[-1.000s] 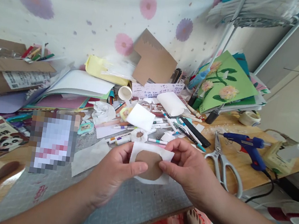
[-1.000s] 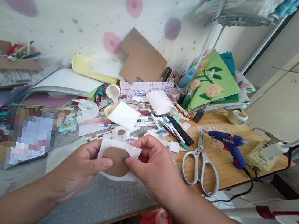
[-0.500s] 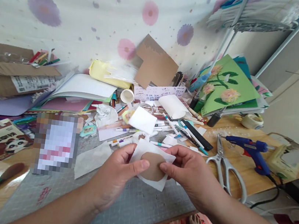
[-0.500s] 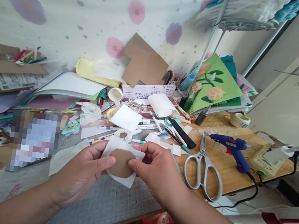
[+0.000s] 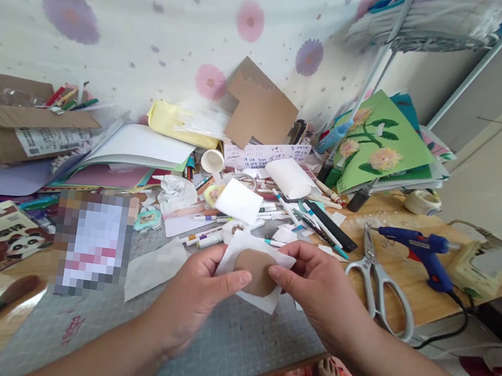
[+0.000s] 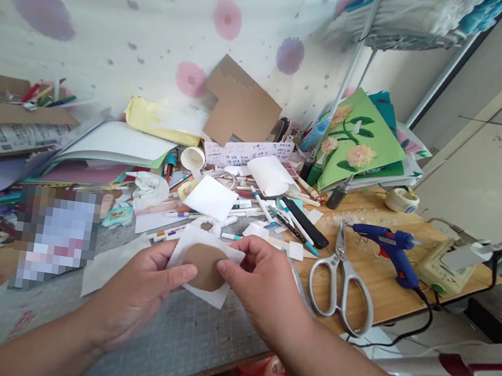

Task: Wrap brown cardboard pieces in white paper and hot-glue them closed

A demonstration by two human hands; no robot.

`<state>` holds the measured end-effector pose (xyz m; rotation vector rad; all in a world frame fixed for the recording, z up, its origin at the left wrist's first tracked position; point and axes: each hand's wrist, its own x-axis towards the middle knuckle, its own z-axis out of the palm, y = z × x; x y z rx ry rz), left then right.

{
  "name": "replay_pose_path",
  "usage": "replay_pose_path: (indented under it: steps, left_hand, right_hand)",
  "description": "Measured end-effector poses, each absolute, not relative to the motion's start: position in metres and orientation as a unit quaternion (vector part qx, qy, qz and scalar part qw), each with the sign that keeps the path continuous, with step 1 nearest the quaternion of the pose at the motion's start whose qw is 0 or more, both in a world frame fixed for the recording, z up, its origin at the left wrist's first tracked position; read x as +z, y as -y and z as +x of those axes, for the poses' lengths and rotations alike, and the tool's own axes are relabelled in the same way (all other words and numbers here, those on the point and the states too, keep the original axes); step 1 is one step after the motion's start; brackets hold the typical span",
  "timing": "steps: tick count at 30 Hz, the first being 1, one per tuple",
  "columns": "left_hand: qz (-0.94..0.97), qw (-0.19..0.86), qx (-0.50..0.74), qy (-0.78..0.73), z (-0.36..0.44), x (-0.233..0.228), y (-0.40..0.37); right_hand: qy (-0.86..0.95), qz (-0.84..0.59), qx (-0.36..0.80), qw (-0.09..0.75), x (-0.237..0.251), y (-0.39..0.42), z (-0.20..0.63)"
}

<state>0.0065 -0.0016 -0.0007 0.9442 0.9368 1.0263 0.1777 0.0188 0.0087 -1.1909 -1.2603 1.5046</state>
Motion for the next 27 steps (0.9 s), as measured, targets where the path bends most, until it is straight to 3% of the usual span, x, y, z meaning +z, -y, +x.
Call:
replay_pose_path:
  steps: [10,12,15,18,21,27]
  left_hand:
    - [0.407,0.650,0.458,-0.449,0.006,0.000,0.001]
    - [0.409,0.639,0.456,-0.465,0.005,0.002,0.000]
    - [0.404,0.635,0.456,-0.474,0.005,0.005,-0.002]
    - [0.400,0.638,0.456,-0.475,0.005,0.005,-0.002]
    - [0.388,0.636,0.450,-0.493,0.005,0.003,-0.002]
    - [0.415,0.642,0.412,-0.495,0.010,0.002,0.000]
  right_hand:
    - [0.575,-0.478,0.552,0.370,0.013,-0.016,0.183]
    - [0.658,-0.491,0.459,0.341,0.020,-0.018,0.204]
    - [0.756,-0.550,0.230,0.272,0.029,-0.023,0.265]
    - [0.702,-0.693,0.081,0.143,0.024,-0.024,0.347]
    - [0.599,-0.799,0.042,0.037,0.007,-0.022,0.415]
    - [0.582,-0.810,-0.009,0.074,-0.024,-0.045,0.446]
